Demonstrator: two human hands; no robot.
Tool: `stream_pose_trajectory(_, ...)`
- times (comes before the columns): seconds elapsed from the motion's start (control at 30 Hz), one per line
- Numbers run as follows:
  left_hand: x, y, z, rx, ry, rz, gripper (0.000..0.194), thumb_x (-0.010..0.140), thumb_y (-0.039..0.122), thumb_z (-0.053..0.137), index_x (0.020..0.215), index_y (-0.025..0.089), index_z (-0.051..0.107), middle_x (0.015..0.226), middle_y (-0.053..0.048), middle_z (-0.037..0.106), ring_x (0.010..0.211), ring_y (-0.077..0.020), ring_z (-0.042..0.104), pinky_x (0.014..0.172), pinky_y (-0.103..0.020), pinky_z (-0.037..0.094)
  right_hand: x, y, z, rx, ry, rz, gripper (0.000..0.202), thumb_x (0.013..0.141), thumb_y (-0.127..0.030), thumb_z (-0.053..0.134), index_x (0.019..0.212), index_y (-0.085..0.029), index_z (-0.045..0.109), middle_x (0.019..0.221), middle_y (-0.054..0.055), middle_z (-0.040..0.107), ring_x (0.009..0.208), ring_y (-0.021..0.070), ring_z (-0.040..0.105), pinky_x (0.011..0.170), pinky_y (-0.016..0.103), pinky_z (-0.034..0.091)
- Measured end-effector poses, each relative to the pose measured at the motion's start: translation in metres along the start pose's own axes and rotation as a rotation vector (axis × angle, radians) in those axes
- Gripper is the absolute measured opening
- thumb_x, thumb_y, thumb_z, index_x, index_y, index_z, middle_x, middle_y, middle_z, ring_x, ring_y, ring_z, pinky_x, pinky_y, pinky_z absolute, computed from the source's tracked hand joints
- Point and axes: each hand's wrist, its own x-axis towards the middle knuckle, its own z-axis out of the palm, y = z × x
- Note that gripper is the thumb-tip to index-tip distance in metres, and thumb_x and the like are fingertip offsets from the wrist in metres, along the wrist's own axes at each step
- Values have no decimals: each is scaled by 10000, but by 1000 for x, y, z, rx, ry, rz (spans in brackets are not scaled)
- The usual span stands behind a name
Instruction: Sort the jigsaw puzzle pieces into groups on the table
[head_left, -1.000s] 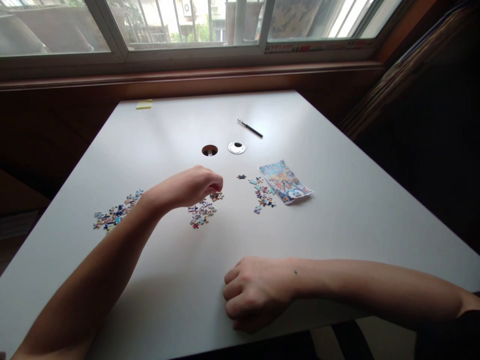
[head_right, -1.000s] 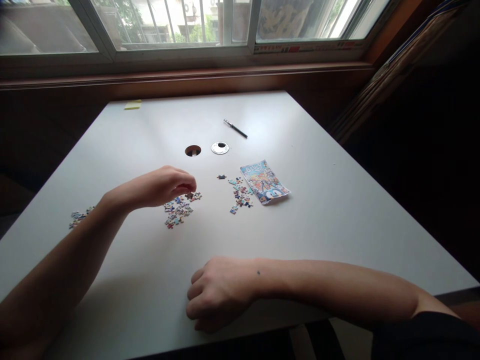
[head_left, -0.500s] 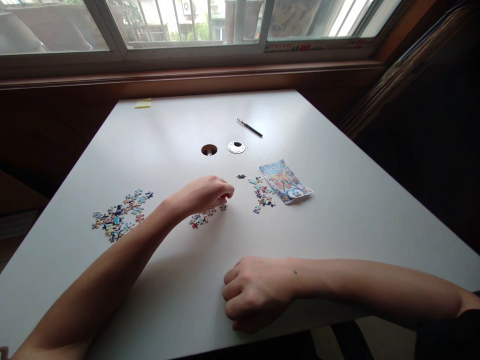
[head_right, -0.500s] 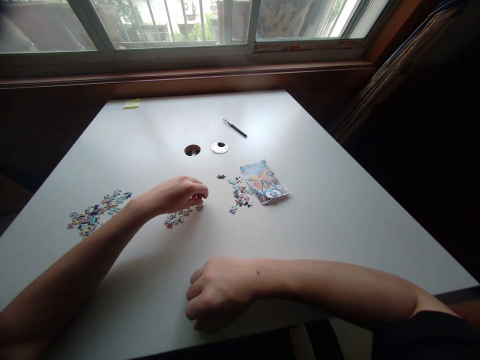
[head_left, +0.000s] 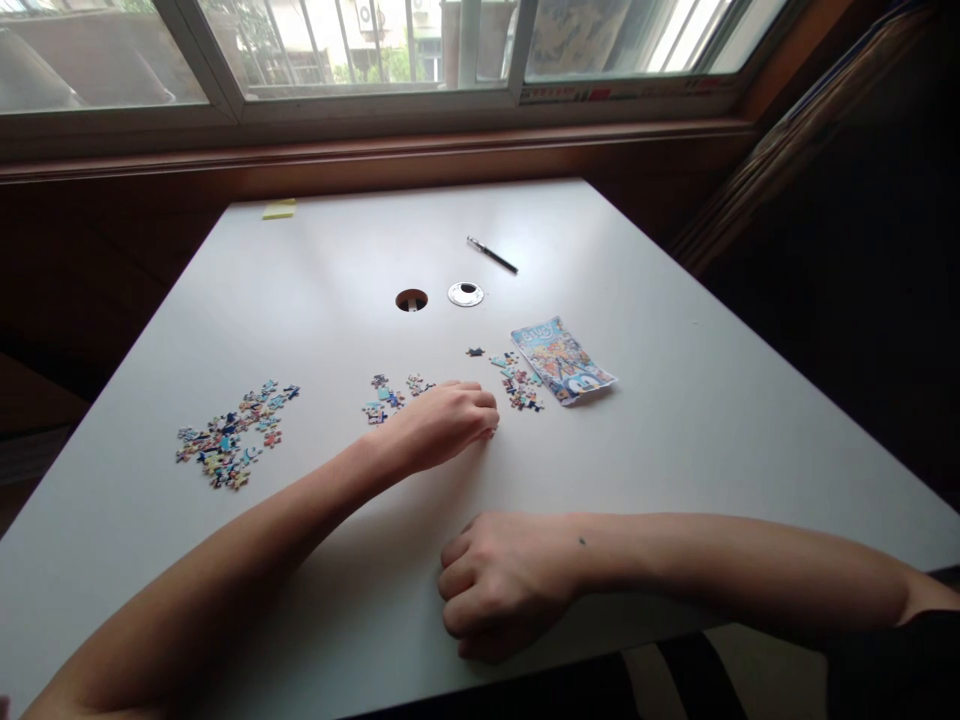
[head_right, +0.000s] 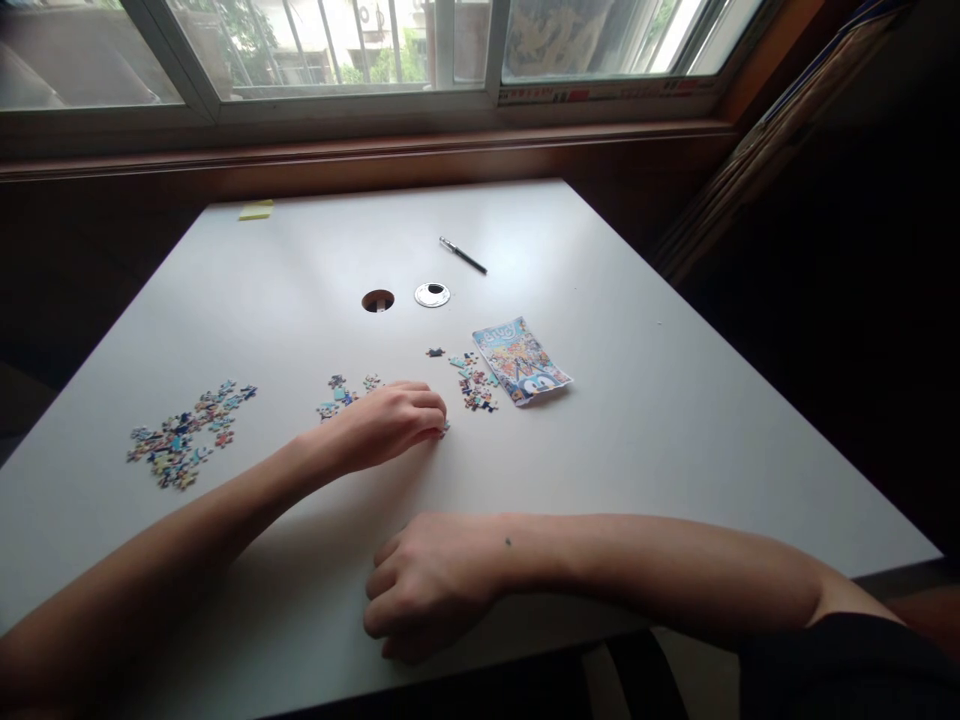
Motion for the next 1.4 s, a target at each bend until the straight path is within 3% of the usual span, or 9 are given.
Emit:
stream_pose_trajectory(0.13,-1,1,-6,-100,-26,-108,194,961,110,526,1092,154,663,1015,-104,672,902,-200,629,756,-304,480,-1,-1,0,6,-46,27,328,958,-396,578,695,-223,483,731,-1,608,719,148,514,579,296,337)
stream_pose_trajectory(0.27,-2,-3,-8,-163,-92,-126,155,957,116,517,969,154,667,1001,-90,636,877,-177,617,754,-274,469,-2,-1,2,1,-17,28,326,954,-388,569,690,-220,476,726,-10,595,713,144,496,568,300,331)
stream_pose_trajectory(0.47,-3,-7,-13,-191,-82,-180,36,913,151,603,945,166,607,962,-52,625,763,-139,559,650,-243,412,-3,1,2,-4,32,4,301,946,-380,579,709,-217,491,725,-21,576,713,144,473,566,296,329)
stream_pose_trajectory(0.7,1,2,-33,-516,53,-166,99,943,242,634,883,169,663,777,0,684,694,-95,612,669,-207,477,-4,2,1,-26,40,-18,285,948,-385,587,727,-214,529,736,-17,585,733,152,481,576,303,329)
stream_pose_trajectory(0.87,0,0,-44,-553,139,-199,62,941,204,611,957,161,653,744,3,677,663,-91,632,641,-196,503,-4,2,1,-17,23,-6,267,942,-387,602,745,-214,553,758,-18,601,748,152,485,574,303,325)
stream_pose_trajectory(1.03,-2,4,-54,-532,187,-157,98,951,206,590,911,151,660,784,-24,702,690,-99,643,652,-200,517,-3,1,-1,-18,9,-13,266,948,-376,601,744,-212,549,766,-15,607,742,153,476,569,309,321)
stream_pose_trajectory(1.13,-4,6,-61,-542,130,-137,140,978,236,565,938,157,673,824,-32,723,732,-107,665,682,-205,527,-3,1,-1,-17,5,-9,272,949,-375,599,739,-214,540,769,-17,609,738,153,473,568,308,321)
stream_pose_trajectory(1.27,-11,-1,-71,-408,-48,-158,191,1002,241,514,1024,185,695,892,-33,746,781,-121,687,699,-220,513,-3,1,0,-15,2,0,276,946,-371,597,728,-215,526,759,-19,603,737,152,478,574,304,326)
stream_pose_trajectory(1.4,-19,-14,-72,-169,-201,-250,187,947,192,544,861,190,710,763,-16,714,681,-130,643,635,-236,453,-3,1,1,-11,1,-4,283,939,-374,603,722,-216,513,747,-19,592,737,151,484,569,300,325)
